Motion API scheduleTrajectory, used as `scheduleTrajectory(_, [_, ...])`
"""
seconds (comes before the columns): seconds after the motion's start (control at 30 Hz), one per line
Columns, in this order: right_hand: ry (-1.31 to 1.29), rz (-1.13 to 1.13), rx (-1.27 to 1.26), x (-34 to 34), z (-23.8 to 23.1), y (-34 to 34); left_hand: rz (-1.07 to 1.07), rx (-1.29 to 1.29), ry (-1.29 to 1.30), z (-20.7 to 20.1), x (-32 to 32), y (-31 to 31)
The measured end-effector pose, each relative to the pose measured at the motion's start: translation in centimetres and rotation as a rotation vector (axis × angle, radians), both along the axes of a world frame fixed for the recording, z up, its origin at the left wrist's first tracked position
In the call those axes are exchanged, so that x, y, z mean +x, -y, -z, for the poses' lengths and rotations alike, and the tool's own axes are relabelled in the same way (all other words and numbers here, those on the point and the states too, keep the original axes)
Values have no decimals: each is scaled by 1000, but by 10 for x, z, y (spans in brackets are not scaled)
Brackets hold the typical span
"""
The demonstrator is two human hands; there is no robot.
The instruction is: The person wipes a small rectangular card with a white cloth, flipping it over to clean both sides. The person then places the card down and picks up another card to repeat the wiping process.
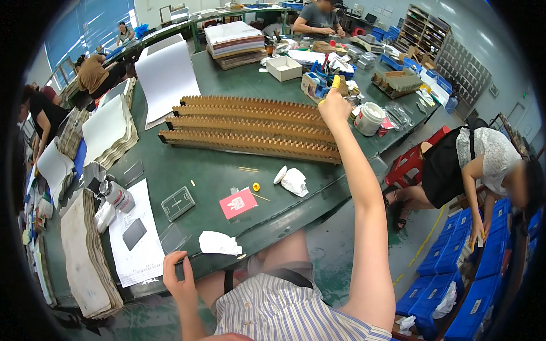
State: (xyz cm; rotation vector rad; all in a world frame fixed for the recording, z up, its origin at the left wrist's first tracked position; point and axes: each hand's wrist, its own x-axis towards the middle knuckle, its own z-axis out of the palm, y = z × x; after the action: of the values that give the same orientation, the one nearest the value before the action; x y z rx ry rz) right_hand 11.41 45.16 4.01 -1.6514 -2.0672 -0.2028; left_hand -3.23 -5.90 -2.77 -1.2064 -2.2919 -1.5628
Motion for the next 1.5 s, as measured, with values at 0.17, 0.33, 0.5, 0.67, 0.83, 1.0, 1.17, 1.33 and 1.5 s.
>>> scheduleTrajectory(0.17, [-8, 48, 61, 19, -21, 17, 62, -77, -48, -6, -25, -23])
scheduleTrajectory(0.33, [-188, -11, 190, 39, -33, 55, 24, -152, -6, -7, -86, -46])
scheduleTrajectory(0.5, [-265, -240, 249, 76, -14, 115, 17, -423, -1, 4, -137, -79])
scheduleTrajectory(0.67, [-615, -525, 82, 73, -2, 181, 108, -469, 120, 10, -164, -78])
scheduleTrajectory(0.83, [-697, -555, -14, 71, 11, 213, 107, -385, 133, 18, -168, -78])
scheduleTrajectory(1.0, [-878, -587, -143, 52, 31, 240, 80, -279, 417, 41, -180, -73])
scheduleTrajectory(1.17, [-1038, -701, -372, 24, 46, 266, 146, -211, 587, 25, -174, -68])
scheduleTrajectory(1.33, [-946, -828, -479, -2, 59, 292, 142, -30, 604, 12, -167, -59])
scheduleTrajectory(1.5, [-750, -984, -452, -31, 68, 310, 103, 67, 576, 14, -150, -54])
